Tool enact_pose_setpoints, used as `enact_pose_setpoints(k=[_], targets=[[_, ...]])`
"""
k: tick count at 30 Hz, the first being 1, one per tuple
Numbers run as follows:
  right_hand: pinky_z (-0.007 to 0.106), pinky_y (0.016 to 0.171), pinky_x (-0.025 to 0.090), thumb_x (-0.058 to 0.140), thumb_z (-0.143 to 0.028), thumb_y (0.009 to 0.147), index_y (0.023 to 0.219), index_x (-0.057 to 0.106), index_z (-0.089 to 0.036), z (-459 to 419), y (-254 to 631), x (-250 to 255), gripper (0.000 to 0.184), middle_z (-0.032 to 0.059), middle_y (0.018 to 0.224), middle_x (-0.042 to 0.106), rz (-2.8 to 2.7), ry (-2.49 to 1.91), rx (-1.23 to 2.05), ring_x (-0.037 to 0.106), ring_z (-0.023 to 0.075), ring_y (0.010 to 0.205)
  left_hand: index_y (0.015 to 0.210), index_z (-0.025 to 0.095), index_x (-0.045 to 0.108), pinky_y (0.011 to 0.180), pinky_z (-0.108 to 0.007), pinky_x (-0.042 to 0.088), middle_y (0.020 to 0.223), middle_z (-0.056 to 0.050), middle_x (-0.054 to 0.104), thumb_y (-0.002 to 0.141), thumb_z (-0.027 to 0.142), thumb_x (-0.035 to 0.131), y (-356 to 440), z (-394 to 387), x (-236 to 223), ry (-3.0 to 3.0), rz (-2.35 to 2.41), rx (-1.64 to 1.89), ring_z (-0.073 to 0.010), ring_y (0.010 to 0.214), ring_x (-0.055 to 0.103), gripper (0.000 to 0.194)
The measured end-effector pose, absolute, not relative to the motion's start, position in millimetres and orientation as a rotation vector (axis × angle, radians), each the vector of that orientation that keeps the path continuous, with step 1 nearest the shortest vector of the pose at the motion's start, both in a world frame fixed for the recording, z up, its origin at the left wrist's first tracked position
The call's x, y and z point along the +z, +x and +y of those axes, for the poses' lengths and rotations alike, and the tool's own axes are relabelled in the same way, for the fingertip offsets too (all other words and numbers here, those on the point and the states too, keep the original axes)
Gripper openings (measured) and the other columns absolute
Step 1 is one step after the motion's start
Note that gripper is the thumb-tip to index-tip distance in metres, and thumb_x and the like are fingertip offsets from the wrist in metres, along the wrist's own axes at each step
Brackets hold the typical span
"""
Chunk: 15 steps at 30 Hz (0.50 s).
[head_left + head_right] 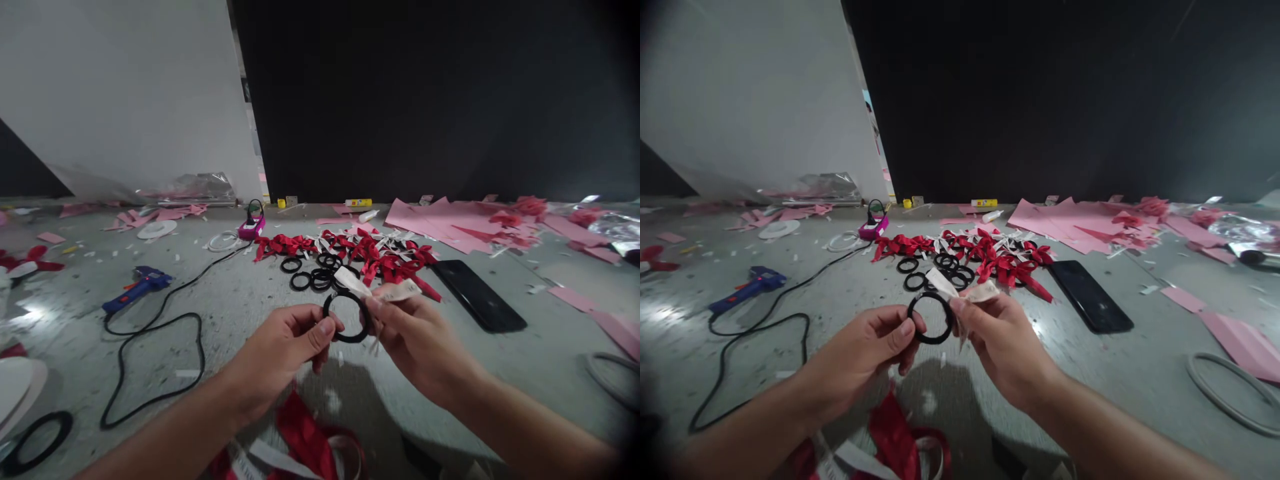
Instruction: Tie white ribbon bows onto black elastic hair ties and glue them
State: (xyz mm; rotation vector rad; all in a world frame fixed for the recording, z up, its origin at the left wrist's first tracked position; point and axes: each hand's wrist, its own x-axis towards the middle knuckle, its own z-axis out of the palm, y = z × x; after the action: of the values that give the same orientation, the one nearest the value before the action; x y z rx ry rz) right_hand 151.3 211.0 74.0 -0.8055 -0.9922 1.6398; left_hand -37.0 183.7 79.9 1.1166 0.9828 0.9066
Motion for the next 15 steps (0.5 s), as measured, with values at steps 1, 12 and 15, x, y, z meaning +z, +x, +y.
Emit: enact_pose_setpoints(k=[1, 12, 15], targets=[[0.024, 0.064, 0.040, 0.076, -0.029, 0.079, 0.073, 0.065, -0.018, 214.4, 153.2, 75.0, 0.017, -0.0006, 0.069, 0.058, -0.955, -0.826, 1.616, 0.051, 0.0106, 0.066, 0.082, 0.015, 0.064, 0.055, -0.021, 0.036, 0.061, 0.002, 0.052, 0.083, 0.047, 0.063, -37.4, 185.0, 79.5, 1.125, 0.987, 0.931, -0.0087, 0.056, 0.046, 0.032], [0.025, 0.061, 0.040, 0.076, -0.032, 0.078, 0.086, 0.074, -0.020, 199.9, 152.9, 88.2, 0.014, 0.0017, 0.073, 0.063, -1.146, -0.826, 1.664, 0.053, 0.0110, 0.065, 0.084, 0.018, 0.054, 0.053, -0.020, 0.039, 0.063, 0.002, 0.052, 0.092, 0.048, 0.046, -43.5, 199.7, 67.5, 1.044, 1.167, 1.115, -0.0098, 0.057, 0.047, 0.032], [0.025, 0.062, 0.042, 0.076, -0.032, 0.078, 0.083, 0.072, -0.020, 192.2, 148.2, 84.1, 0.014, 0.0016, 0.072, 0.064, -1.222, -0.850, 1.679, 0.055, 0.0117, 0.066, 0.083, 0.017, 0.054, 0.049, -0.020, 0.033, 0.059, 0.002, 0.051, 0.094, 0.046, 0.043, -37.8, 194.5, 76.7, 1.201, 1.233, 1.012, -0.0097, 0.053, 0.045, 0.033]])
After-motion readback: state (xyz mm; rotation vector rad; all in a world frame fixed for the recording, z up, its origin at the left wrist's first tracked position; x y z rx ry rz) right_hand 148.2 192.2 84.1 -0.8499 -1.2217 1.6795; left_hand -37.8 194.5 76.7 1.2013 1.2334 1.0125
